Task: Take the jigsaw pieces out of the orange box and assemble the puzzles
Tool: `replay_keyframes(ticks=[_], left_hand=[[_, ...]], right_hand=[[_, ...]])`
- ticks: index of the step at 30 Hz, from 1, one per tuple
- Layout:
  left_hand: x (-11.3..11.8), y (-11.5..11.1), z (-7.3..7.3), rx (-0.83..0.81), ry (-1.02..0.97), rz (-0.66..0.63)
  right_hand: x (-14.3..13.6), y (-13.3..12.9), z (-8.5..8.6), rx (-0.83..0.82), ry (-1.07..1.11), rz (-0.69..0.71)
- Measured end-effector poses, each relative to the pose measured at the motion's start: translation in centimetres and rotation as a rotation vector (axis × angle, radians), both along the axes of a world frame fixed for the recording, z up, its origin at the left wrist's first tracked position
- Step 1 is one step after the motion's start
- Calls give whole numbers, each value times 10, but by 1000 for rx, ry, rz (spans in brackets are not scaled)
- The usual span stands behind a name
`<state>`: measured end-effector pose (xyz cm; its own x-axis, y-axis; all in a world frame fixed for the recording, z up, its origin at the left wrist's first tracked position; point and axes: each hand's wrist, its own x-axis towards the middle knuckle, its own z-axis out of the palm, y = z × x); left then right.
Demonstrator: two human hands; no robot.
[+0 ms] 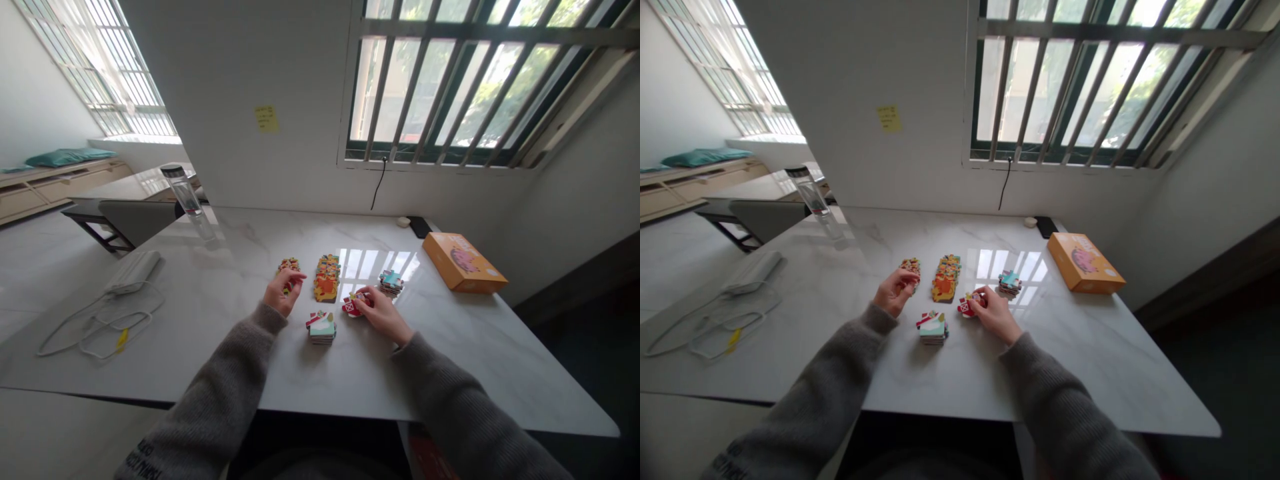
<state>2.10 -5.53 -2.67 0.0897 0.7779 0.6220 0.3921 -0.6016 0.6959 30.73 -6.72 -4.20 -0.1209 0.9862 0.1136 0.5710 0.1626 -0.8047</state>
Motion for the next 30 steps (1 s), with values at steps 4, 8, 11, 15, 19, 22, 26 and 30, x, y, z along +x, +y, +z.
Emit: replay_keyframes(ticks=[4, 8, 11, 15, 19, 22, 26, 30], left_hand=[[2, -5, -2, 55, 87, -50], [8, -9, -2, 9, 80, -60], [10, -10, -3, -42, 59, -59], [10, -11, -5, -99, 70, -75], [9, -12, -6, -138, 78, -131], [9, -12, -6, -143, 63, -154], [10, -15, -3, -155, 34, -141], [10, -18, 2, -176, 47, -181]], right_hand=[[6, 0, -1, 164, -311, -43], [13, -2, 9, 337, -239, 128], [19, -5, 18, 399, -241, 342], [24, -7, 25, 367, -301, 452], [26, -7, 25, 327, -326, 463], [28, -6, 25, 313, -345, 436], [23, -10, 33, 358, -287, 381], [-4, -23, 46, 402, -138, 412]])
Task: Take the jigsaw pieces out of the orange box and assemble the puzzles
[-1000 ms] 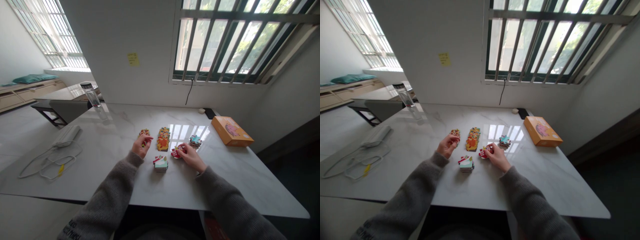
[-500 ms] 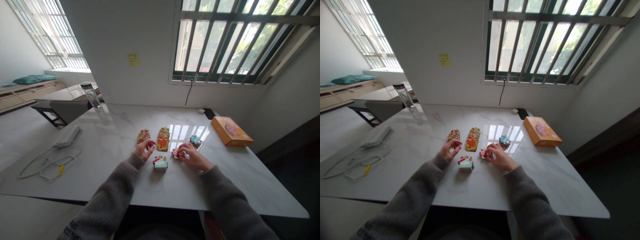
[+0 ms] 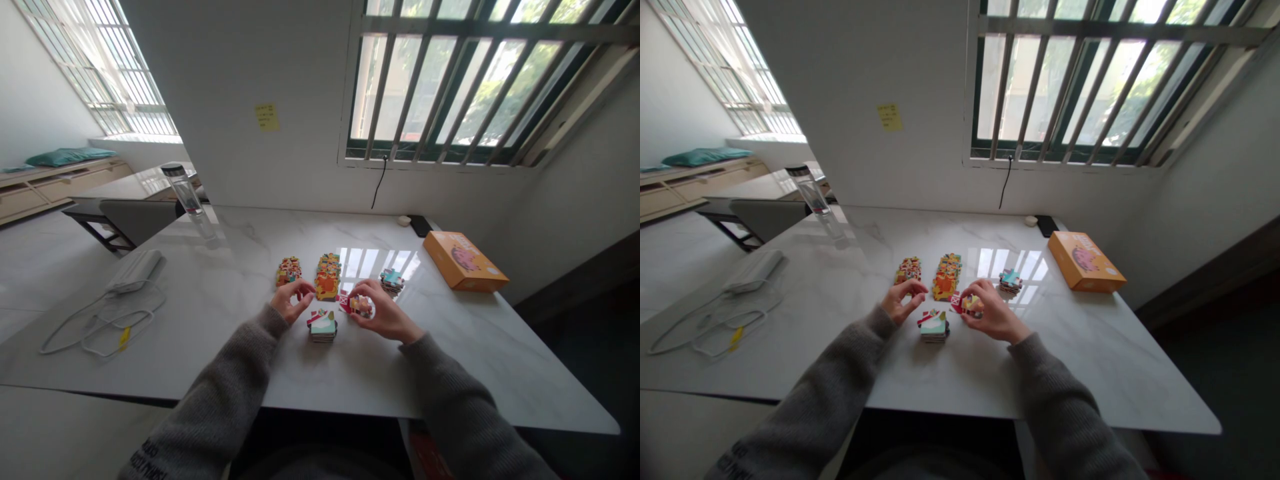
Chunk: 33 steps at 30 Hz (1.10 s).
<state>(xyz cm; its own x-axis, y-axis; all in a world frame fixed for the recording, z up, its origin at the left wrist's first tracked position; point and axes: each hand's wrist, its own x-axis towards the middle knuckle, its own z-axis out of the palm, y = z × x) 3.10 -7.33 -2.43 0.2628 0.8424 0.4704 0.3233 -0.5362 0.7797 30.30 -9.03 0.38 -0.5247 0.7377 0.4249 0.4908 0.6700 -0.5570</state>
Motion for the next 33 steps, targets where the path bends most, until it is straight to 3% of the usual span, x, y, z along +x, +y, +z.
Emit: replay_keyframes(ticks=[5, 12, 17, 25, 33], left_hand=[[-3, -1, 6, -54, 84, -114], [-12, -18, -2, -46, 110, -260], [-16, -32, -13, 23, 105, -232], [-9, -34, -10, 129, 172, -213], [-6, -39, -25, 18, 101, -147]], right_hand=[[-37, -12, 5, -22, -53, 109], [-43, -13, 10, -29, -28, 143], [-40, -14, 11, -59, -8, 138], [-33, -12, 5, -105, 34, 66], [-41, -17, 9, -56, 17, 134]])
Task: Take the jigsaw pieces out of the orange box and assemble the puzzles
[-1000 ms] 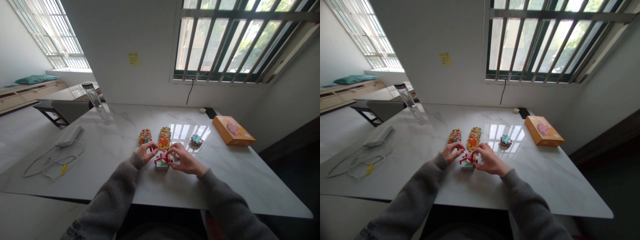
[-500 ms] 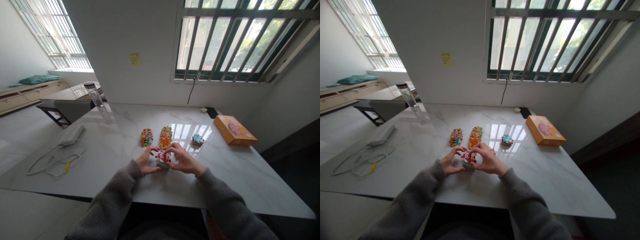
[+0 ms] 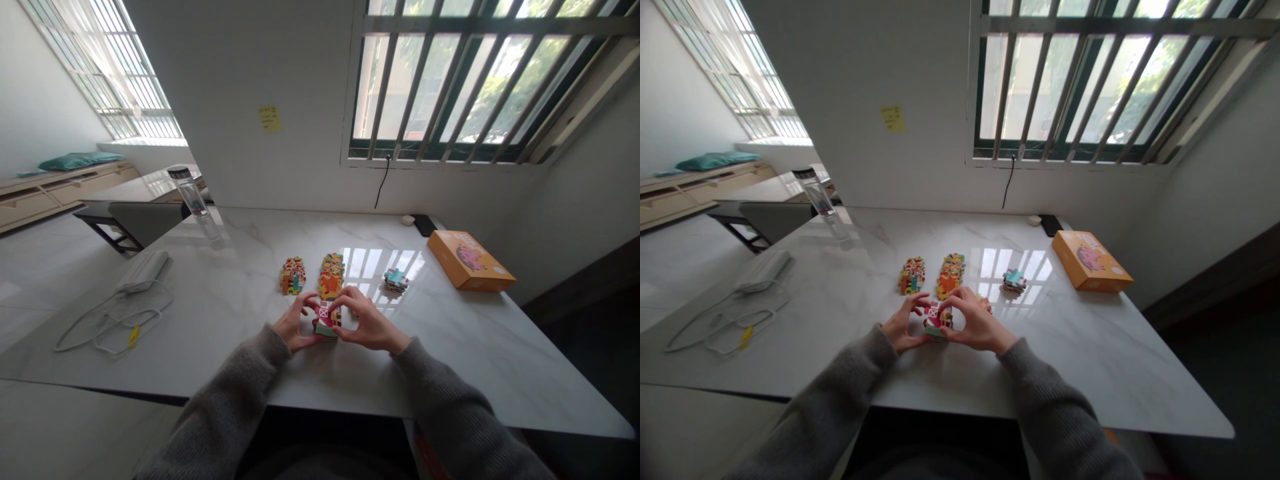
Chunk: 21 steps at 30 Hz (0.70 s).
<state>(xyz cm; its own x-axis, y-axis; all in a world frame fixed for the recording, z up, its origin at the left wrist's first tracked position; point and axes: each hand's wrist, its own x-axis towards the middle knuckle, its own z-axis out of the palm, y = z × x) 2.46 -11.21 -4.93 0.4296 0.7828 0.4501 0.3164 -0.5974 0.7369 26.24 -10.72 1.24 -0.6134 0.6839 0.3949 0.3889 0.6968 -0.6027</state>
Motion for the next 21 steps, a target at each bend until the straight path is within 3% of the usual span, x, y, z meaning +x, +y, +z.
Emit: replay_keyframes(ticks=[7, 15, 21], left_hand=[[3, 1, -1, 20, 45, -5], [5, 1, 7, 53, 91, -45], [7, -2, 4, 15, 70, -2]], right_hand=[[-3, -1, -5, 31, -95, 18], [-1, -1, -8, 18, -116, 40], [35, 17, -6, -20, -26, -56]])
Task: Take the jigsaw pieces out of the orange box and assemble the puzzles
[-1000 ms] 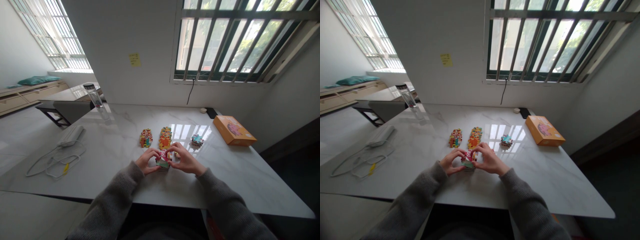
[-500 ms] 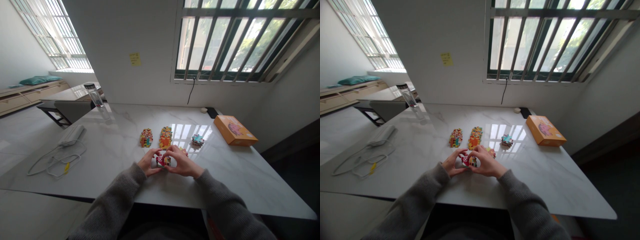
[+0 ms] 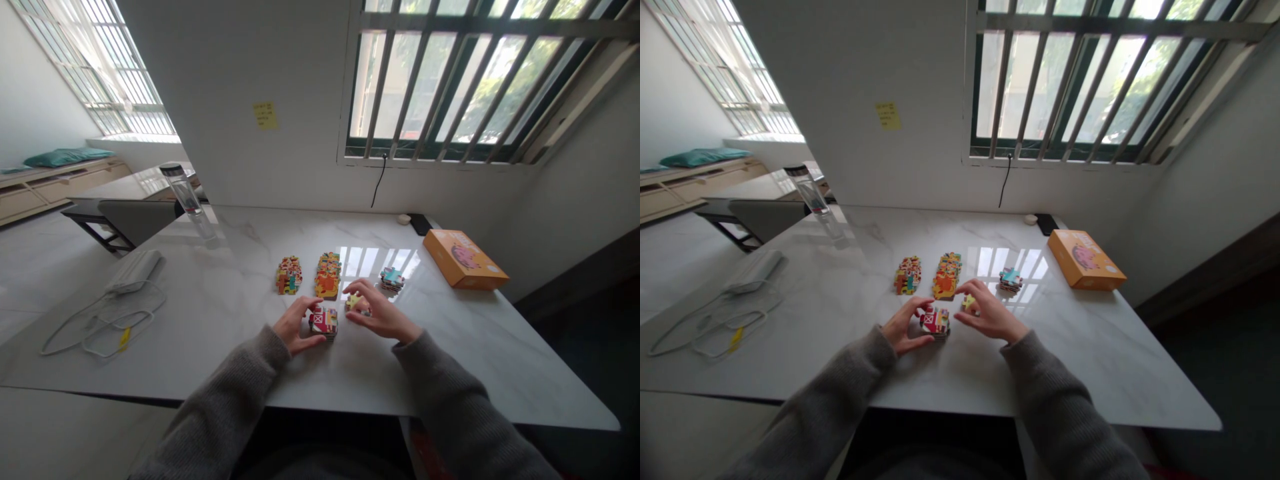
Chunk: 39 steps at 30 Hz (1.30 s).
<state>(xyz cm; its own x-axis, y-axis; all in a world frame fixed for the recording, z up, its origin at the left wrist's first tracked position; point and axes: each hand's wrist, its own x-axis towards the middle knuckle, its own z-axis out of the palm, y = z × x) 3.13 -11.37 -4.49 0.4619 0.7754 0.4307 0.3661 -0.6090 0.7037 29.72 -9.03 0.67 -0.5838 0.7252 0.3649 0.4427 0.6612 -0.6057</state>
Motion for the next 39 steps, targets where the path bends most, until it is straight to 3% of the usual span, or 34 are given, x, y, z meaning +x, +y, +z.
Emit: replay_keyframes(ticks=[2, 5, 10, 15, 19, 24, 30, 33, 37, 39], left_hand=[[1, 0, -2, -19, -13, 0], [2, 1, -4, -11, -34, -7], [1, 1, -3, 23, -30, -12], [-1, 1, 0, 25, -17, -18], [-1, 1, 0, 42, -18, -19], [-2, 0, 2, 36, -15, -26], [-3, 0, 4, 36, -3, -38], [-3, 0, 4, 28, 1, -36], [-3, -1, 6, 21, 2, -31], [-3, -1, 6, 29, -4, -29]], right_hand=[[19, 9, -5, 48, -41, -80], [38, 18, -16, 84, -176, -73], [43, 19, -21, 51, -283, -34], [40, 18, -19, 65, -169, -67], [47, 23, -16, 152, -38, -171], [87, 48, -16, 279, -13, -419], [128, 68, -32, 206, -94, -440], [130, 67, -34, 177, -147, -425], [109, 53, -25, 298, -151, -502], [89, 43, -21, 314, -124, -400]])
